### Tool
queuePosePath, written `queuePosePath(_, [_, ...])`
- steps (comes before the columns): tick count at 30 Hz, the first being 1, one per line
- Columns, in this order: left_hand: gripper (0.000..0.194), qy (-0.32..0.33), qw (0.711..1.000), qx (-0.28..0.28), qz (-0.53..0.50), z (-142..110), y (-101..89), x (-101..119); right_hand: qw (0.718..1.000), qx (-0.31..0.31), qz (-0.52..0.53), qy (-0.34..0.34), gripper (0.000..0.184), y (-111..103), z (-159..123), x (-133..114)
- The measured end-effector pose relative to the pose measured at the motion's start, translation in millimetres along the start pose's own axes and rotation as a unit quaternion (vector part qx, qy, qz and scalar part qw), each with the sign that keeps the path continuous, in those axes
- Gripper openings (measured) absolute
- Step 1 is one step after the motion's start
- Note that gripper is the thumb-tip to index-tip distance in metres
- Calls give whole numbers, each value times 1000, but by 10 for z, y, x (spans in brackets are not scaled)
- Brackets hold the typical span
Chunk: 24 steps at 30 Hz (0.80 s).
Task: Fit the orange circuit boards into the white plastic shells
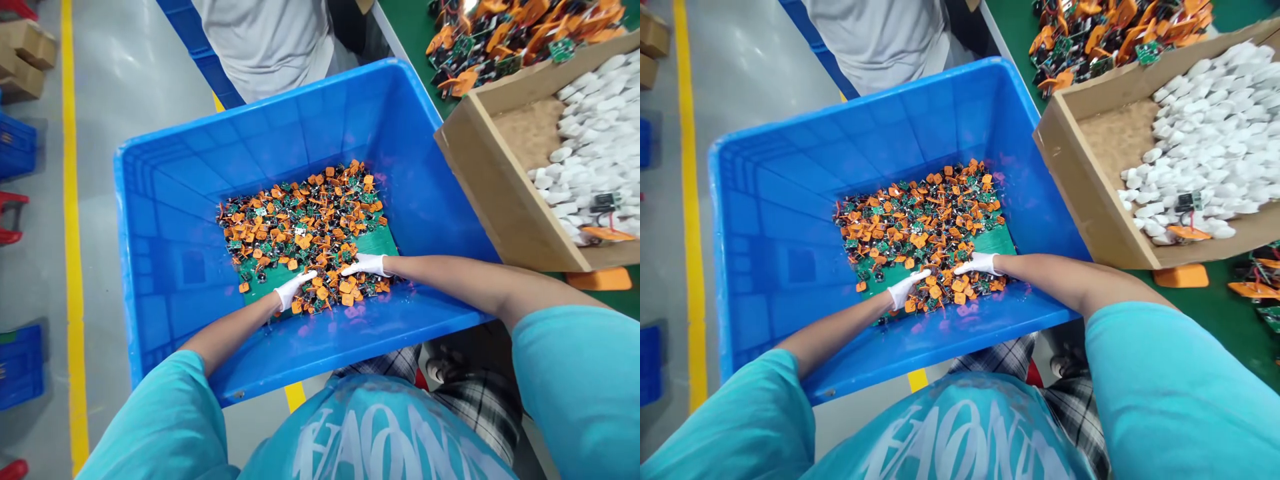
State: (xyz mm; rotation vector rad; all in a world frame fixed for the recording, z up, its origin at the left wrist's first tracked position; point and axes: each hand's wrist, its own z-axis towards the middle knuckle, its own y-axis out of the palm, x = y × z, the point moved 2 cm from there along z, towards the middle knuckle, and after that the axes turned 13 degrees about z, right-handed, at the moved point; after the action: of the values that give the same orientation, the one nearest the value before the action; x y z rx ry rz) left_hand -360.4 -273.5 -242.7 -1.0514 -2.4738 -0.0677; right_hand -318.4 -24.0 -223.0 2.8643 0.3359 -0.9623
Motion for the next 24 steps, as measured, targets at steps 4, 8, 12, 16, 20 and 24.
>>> queuePosePath(4, [87,-10,1000,-11,1,-32,-21,17,1000,-11,18,-3,71,0,14,-51])
queuePosePath(8, [85,-6,999,-34,-31,-37,21,-2,999,-14,29,-10,84,51,46,-69])
queuePosePath(12, [81,7,994,-71,-80,-54,118,18,999,-28,42,-16,87,119,31,-68])
queuePosePath(16, [79,17,986,-112,-125,-124,205,109,997,-43,61,-28,76,167,-18,-92])
queuePosePath(20, [75,18,983,-112,-148,-191,270,205,995,-43,78,-47,75,202,-53,-148])
queuePosePath(24, [74,-13,979,-127,-159,-253,365,285,994,-26,83,-61,85,174,-118,-236])
